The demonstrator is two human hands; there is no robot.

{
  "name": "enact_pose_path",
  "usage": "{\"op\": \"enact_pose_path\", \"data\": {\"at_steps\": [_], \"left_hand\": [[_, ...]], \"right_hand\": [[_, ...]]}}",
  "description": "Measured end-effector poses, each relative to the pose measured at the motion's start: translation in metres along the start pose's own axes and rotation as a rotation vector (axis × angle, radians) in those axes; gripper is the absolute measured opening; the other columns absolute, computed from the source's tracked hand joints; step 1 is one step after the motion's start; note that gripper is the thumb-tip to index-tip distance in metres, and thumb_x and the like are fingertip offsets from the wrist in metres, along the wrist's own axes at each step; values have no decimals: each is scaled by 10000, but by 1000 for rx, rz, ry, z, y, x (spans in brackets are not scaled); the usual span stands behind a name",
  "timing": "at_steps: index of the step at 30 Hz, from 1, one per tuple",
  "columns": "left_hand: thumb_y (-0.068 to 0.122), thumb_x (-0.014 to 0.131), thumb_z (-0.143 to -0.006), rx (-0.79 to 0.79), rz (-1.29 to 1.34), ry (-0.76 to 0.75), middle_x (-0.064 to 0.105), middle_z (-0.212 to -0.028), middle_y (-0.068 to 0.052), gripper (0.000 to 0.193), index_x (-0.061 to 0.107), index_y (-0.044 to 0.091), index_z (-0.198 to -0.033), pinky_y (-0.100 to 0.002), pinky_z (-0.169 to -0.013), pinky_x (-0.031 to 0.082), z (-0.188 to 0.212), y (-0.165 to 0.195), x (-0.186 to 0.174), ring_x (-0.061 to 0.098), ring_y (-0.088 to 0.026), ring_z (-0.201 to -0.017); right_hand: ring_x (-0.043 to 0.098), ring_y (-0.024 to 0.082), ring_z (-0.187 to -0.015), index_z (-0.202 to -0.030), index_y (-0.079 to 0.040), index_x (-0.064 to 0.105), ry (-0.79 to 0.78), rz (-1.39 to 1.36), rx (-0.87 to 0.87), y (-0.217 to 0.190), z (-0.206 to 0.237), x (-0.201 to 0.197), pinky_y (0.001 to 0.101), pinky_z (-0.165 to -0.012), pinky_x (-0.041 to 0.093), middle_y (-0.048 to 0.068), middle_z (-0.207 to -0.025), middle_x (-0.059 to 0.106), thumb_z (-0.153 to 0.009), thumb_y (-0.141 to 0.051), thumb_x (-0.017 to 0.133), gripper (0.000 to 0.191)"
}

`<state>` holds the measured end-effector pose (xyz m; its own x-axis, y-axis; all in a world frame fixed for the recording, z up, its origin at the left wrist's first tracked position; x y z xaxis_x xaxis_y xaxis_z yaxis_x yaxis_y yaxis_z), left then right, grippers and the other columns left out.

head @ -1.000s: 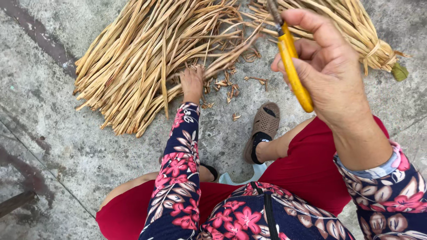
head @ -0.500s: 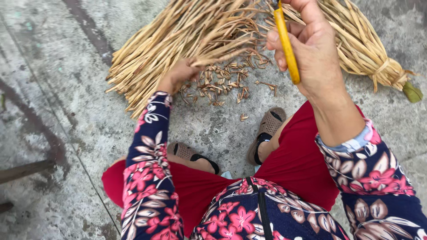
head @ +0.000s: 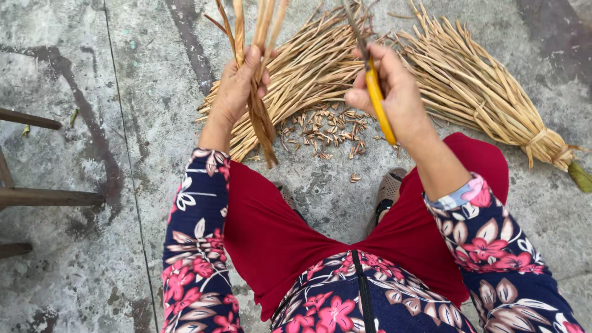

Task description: The person sits on a concrete floor and uses yellow-handled shears to trim and split dried plant stalks. They pick up stalks from a pile, cut off the ends, and split them lengthwise, dropping the pieces back onto the floor.

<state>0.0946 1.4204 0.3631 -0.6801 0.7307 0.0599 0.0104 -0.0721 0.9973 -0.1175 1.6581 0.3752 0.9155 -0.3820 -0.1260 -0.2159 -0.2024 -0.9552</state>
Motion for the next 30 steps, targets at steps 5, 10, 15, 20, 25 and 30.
{"op": "enact_pose_path", "data": {"at_steps": [5, 10, 15, 20, 25, 30], "left_hand": [[451, 577, -1054, 63, -55, 40, 576, -655, 34, 427, 712, 53, -1127, -208, -448, 356, 25, 9, 0, 481, -55, -496], [409, 619, -1042, 13, -163, 54, 583, -642, 39, 367, 705, 53, -1070, -204, -440, 364, 52, 11, -7, 493, -46, -494], [384, 683, -984, -66, -158, 45, 566, -636, 54, 339, 744, 66, -1084, -198, -431, 364, 72, 5, -3, 476, -29, -489], [385, 704, -977, -98, -76, 64, 571, -645, 54, 332, 747, 63, -1049, -196, -437, 367, 77, -3, 1, 474, -30, -494], [396, 708, -962, -126, -148, 67, 579, -614, 50, 316, 702, 81, -945, -202, -420, 358, 70, -9, 7, 484, -37, -481], [415, 697, -968, -122, -141, 31, 550, -604, 59, 307, 688, 109, -950, -196, -433, 351, 57, -16, 9, 476, -28, -498]], "right_hand": [[546, 58, -925, -1481, -80, 489, -30, -11, 83, 13, 19, 8, 204, -827, 482, -16, -1061, 592, -896, -178, 836, 687], [557, 63, -922, -1459, -84, 503, -91, 69, 113, 16, 21, 5, 209, -824, 482, -17, -1047, 593, -859, -197, 840, 698], [578, 65, -954, -1455, -89, 512, -147, 70, 136, 10, 19, 7, 218, -852, 497, -17, -1048, 608, -850, -211, 845, 701], [584, 56, -900, -1432, -79, 543, -168, 135, 140, 16, 16, 18, 215, -801, 499, -13, -1012, 620, -799, -234, 878, 733], [513, 24, -786, -1361, -54, 644, -115, 42, 230, 28, 21, 18, 183, -692, 434, -46, -915, 586, -819, -199, 890, 612], [458, 45, -552, -1306, -55, 681, 1, 16, 416, 35, 25, 8, 197, -495, 345, -58, -713, 580, -799, -206, 860, 558]]}}
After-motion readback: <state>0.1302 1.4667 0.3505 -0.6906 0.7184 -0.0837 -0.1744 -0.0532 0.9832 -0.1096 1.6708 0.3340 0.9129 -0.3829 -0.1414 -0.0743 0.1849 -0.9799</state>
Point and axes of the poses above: each hand's wrist, its own z-axis away from the middle knuckle, its own x-axis out of the palm, y = z × x, the point moved 1 cm from there along -z, towards the middle knuckle
